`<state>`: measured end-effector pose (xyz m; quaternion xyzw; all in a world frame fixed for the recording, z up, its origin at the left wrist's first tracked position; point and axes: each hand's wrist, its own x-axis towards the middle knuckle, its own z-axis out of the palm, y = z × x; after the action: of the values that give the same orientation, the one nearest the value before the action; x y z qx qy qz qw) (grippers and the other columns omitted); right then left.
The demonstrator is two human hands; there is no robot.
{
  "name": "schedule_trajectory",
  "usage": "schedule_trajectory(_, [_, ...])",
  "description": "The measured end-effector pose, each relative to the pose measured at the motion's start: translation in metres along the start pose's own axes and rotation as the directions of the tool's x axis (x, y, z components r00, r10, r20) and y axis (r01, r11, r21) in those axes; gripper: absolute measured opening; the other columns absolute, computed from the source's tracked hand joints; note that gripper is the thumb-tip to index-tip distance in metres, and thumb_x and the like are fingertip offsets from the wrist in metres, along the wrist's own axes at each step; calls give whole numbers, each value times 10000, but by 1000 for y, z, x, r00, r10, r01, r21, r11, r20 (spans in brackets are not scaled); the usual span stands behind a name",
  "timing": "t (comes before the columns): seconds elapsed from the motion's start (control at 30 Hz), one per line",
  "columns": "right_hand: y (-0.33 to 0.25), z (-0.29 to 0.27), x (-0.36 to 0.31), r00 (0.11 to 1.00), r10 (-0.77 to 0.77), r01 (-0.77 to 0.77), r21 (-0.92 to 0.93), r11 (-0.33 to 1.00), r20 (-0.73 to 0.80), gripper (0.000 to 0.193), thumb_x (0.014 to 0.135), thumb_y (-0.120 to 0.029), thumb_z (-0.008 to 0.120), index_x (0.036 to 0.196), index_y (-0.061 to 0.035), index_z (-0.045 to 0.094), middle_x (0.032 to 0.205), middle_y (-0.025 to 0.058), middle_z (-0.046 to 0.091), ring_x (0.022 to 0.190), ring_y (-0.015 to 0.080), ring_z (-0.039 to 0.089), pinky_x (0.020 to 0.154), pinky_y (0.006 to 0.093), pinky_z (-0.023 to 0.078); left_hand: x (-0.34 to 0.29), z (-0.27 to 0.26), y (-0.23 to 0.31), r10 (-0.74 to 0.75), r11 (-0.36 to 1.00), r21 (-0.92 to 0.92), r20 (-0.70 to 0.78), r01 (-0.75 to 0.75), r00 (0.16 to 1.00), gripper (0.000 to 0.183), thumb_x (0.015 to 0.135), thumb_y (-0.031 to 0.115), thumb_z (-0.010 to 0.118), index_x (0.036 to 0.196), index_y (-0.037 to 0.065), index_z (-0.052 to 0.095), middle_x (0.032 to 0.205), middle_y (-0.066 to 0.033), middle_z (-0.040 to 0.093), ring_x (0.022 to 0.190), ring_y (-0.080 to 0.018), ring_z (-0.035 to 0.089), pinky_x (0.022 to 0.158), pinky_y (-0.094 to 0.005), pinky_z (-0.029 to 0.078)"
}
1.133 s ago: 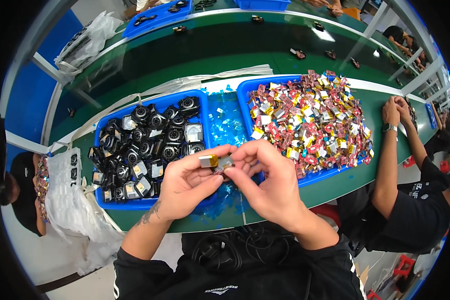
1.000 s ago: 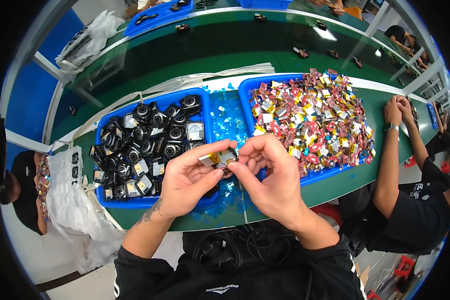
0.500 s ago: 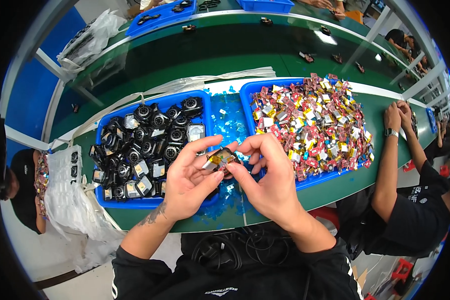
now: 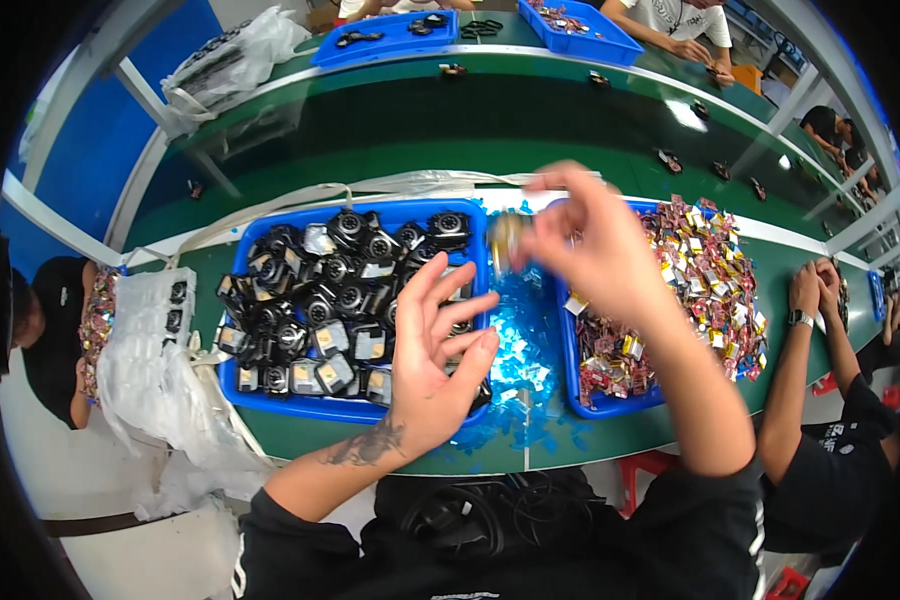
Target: The worker is seen assembling small electronic components into a smartwatch casing on a production line.
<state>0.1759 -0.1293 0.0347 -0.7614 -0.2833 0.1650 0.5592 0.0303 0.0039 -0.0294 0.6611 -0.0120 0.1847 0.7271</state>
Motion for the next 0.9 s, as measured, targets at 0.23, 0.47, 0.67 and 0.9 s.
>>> schedule_trajectory(0.23, [97, -58, 177, 929, 224, -341, -444, 829, -295, 532, 637, -133, 857, 1094, 25, 636, 970, 167, 685, 805, 203, 667, 701, 319, 542, -9, 4, -11, 382, 897, 188, 119, -399, 916, 729, 799, -92, 642, 1426, -10, 278, 1306, -234, 495, 1007, -234, 599, 737, -296, 550])
schedule_trajectory(0.47, [118, -64, 191, 909, 293, -409, -490, 770, -298, 478, 642, -167, 856, 1057, -15, 676, 999, 163, 674, 868, 267, 673, 732, 345, 564, -12, 1, -2, 488, 799, 278, 221, -534, 845, 709, 763, -86, 691, 1376, -31, 340, 1266, -252, 532, 960, -247, 628, 685, -281, 549])
schedule_trajectory(0.67, [93, -57, 188, 921, -211, -43, -624, 780, -327, 286, 761, -230, 756, 955, -26, 702, 889, 145, 700, 817, 213, 684, 706, 352, 549, -5, -1, -5, 482, 807, 272, 207, -524, 851, 694, 768, -81, 691, 1368, -36, 345, 1266, -253, 534, 955, -251, 628, 683, -285, 545])
schedule_trajectory(0.9, [-1, 55, 97, 821, 17, 503, -739, 449, 570, 332, 732, -198, 774, 1027, -72, 689, 975, 131, 690, 901, 327, 672, 776, 414, 542, -10, -2, -4, 534, 794, 269, 121, -545, 837, 602, 794, -91, 647, 1329, -51, 375, 1247, -248, 540, 956, -252, 620, 705, -286, 548])
